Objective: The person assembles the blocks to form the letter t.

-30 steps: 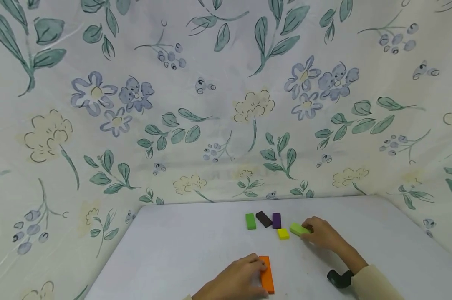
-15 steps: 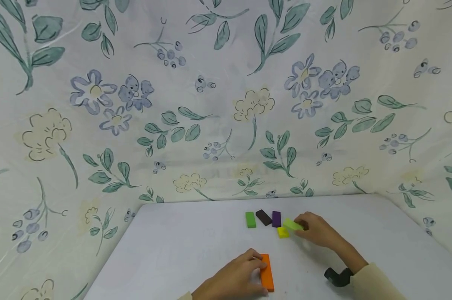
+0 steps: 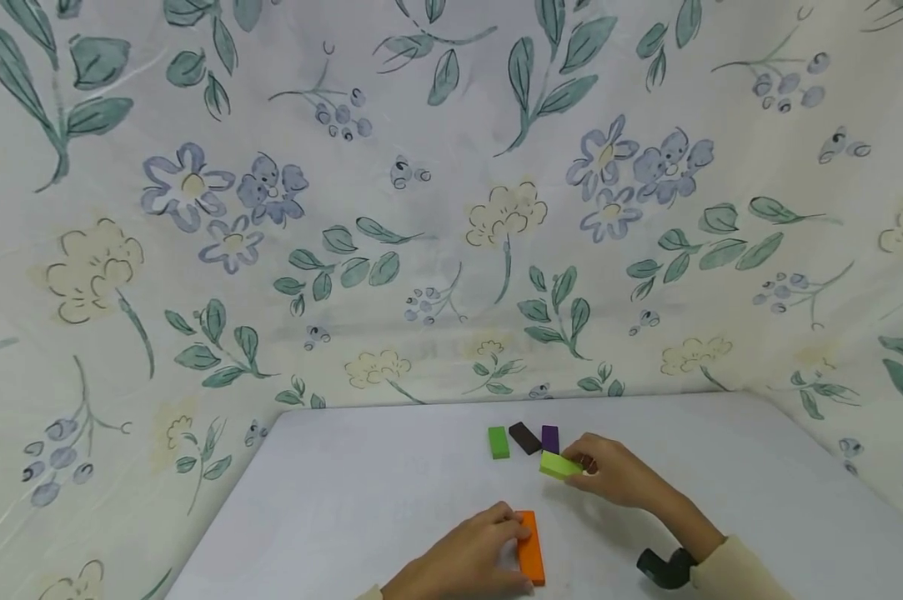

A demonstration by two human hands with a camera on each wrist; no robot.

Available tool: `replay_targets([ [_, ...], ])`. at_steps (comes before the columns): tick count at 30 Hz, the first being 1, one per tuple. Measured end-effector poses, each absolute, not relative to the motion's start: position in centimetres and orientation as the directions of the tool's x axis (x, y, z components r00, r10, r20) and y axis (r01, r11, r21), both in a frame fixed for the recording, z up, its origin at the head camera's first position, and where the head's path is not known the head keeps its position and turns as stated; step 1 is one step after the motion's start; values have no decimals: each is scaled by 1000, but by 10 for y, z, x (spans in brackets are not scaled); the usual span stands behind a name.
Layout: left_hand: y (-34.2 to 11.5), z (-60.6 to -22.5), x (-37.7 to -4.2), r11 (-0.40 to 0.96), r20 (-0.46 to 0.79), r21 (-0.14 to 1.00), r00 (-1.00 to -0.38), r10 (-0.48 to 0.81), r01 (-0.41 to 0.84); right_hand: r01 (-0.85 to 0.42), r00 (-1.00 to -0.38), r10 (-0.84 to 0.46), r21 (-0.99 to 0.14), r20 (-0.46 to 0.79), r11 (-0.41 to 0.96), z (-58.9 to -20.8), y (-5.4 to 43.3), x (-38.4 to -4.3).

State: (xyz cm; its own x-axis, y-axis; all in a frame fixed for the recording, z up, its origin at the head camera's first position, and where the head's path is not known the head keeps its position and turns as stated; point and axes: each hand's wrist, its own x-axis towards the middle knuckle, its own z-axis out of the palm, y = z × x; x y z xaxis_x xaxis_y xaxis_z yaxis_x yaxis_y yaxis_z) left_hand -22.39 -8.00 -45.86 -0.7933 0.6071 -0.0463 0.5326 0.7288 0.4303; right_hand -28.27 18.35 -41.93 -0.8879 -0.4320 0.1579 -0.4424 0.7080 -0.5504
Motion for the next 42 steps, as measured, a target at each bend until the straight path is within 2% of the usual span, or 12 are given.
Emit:
replay_targets([
  [5, -81, -459, -226, 717, -27, 415, -780, 625, 560, -509, -851, -490, -531, 191, 677, -417, 180, -282],
  [21, -82, -463, -226, 715, -25, 415, -779, 627, 562, -578, -790, -583, -545, 189, 607, -439, 170, -282],
  [26, -81, -461, -224, 716, -24, 425, -784, 620, 553, -554, -803, -573, -554, 161, 621, -444, 167, -283],
  [34, -80, -459, -223, 719, -44, 446, -790, 612, 532, -477, -842, -537, -531, 48, 700, -448, 161, -280],
  [42, -81, -463, -225, 717, -52, 450, -787, 615, 531, -458, -849, -527, -534, 27, 711, -447, 160, -277],
])
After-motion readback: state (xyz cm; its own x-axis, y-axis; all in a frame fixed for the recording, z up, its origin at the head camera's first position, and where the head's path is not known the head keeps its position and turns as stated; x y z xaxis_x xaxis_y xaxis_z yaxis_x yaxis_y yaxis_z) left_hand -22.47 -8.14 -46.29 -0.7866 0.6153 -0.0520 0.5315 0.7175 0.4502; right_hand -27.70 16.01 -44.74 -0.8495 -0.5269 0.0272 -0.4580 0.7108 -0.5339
